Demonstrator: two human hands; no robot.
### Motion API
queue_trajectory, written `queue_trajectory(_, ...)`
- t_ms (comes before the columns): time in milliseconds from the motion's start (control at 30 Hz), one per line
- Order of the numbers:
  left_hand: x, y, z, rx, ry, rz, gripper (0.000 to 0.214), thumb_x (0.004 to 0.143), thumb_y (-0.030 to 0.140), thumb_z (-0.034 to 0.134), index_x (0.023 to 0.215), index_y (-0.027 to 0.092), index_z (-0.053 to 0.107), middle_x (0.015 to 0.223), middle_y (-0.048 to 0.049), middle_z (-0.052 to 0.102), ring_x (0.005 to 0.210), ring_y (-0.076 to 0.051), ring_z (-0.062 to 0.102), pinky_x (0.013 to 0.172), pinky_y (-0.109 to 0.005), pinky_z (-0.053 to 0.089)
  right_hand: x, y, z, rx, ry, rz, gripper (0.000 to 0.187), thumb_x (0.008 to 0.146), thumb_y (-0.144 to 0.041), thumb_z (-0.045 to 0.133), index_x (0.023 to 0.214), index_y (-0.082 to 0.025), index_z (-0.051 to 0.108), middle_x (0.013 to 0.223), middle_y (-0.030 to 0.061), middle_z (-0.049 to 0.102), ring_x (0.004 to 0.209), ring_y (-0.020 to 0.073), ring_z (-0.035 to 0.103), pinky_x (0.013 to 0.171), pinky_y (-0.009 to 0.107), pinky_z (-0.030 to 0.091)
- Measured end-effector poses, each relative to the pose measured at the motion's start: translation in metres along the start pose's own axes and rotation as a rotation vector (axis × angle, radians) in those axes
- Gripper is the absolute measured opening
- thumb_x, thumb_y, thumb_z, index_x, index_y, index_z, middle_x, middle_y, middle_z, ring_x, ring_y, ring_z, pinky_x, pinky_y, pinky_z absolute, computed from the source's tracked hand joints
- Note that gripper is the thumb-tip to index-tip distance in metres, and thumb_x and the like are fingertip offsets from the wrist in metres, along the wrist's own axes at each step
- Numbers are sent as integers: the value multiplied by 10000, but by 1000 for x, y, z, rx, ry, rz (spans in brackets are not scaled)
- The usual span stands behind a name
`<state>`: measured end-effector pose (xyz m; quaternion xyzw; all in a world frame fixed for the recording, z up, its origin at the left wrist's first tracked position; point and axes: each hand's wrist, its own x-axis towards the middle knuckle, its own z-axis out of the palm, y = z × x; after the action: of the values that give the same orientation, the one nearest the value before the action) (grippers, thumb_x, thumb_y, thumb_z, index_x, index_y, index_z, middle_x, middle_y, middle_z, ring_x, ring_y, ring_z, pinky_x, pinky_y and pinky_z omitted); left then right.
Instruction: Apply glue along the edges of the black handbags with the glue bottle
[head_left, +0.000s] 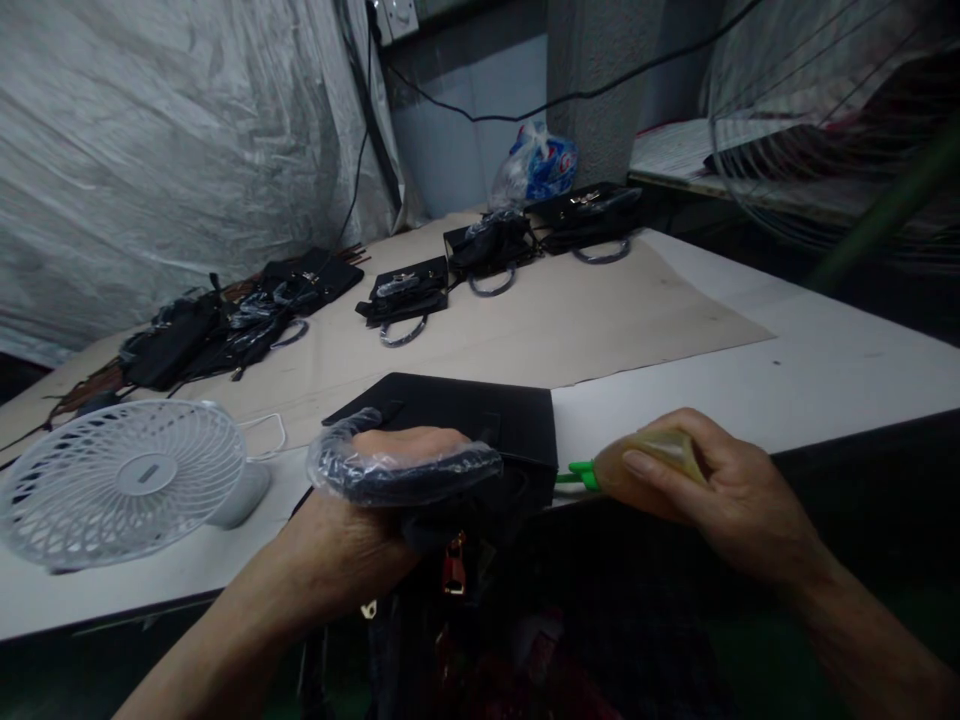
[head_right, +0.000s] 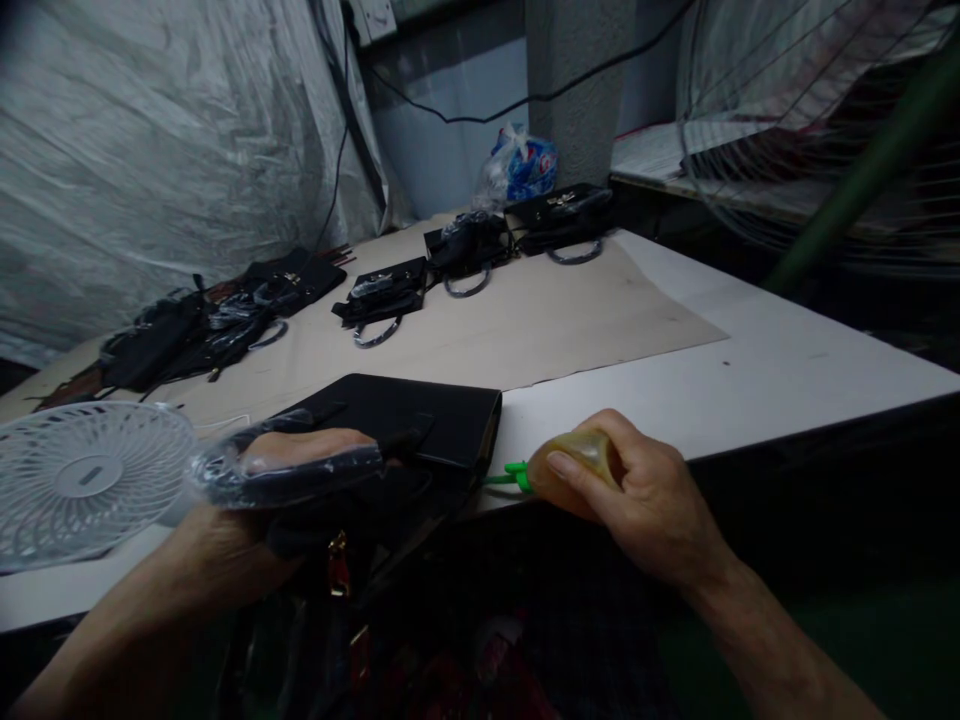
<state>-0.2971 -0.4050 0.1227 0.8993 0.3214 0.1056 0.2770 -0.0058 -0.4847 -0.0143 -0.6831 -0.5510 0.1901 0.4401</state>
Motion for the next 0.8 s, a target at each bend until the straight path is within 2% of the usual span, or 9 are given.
queue_trajectory(167,-1,1,3,3,30,12,151,880,93,571,847,195,678,784,30,691,629,-93,592,607,-203,471,-4,-8,-7,17,185,91,337,804,-595,702,794,-260,669,704,25,704,599,234,635,552,356,510)
queue_trajectory(267,-2,1,5,23,37,60,145,878,105,591,891,203,697,835,13,718,657,-106,620,636,-219,501,-10,-16,-10,71,127,102,311,791,-561,724,769,-252,697,720,35,727,611,231,660,524,324,524)
queue_trajectory(367,-3,-1,7,62,75,104,152,880,109,593,921,203,704,882,-9,744,734,-133,677,663,-231,529,-18,-23,-9,71,67,67,346,806,-604,714,776,-260,710,705,30,731,576,232,666,459,311,512)
queue_trajectory(533,-4,-6,13,71,163,230,178,877,127,600,1011,177,706,993,-53,781,881,-186,741,744,-273,592,-29,-29,-9,49,62,-36,368,840,-651,691,802,-287,726,717,17,742,562,246,685,435,321,531)
queue_trajectory(633,-7,-7,15,60,190,233,176,879,134,604,1022,169,701,1033,-64,785,897,-186,753,742,-266,608,-34,-29,-10,0,102,-94,351,848,-652,690,818,-303,715,707,7,736,532,238,669,419,325,522)
queue_trajectory(800,-11,-7,18,94,178,252,184,898,183,631,1061,147,707,1045,-85,784,910,-202,761,752,-279,624,-35,-25,-15,30,69,-66,302,855,-656,689,870,-358,734,800,-17,770,597,254,708,425,320,549)
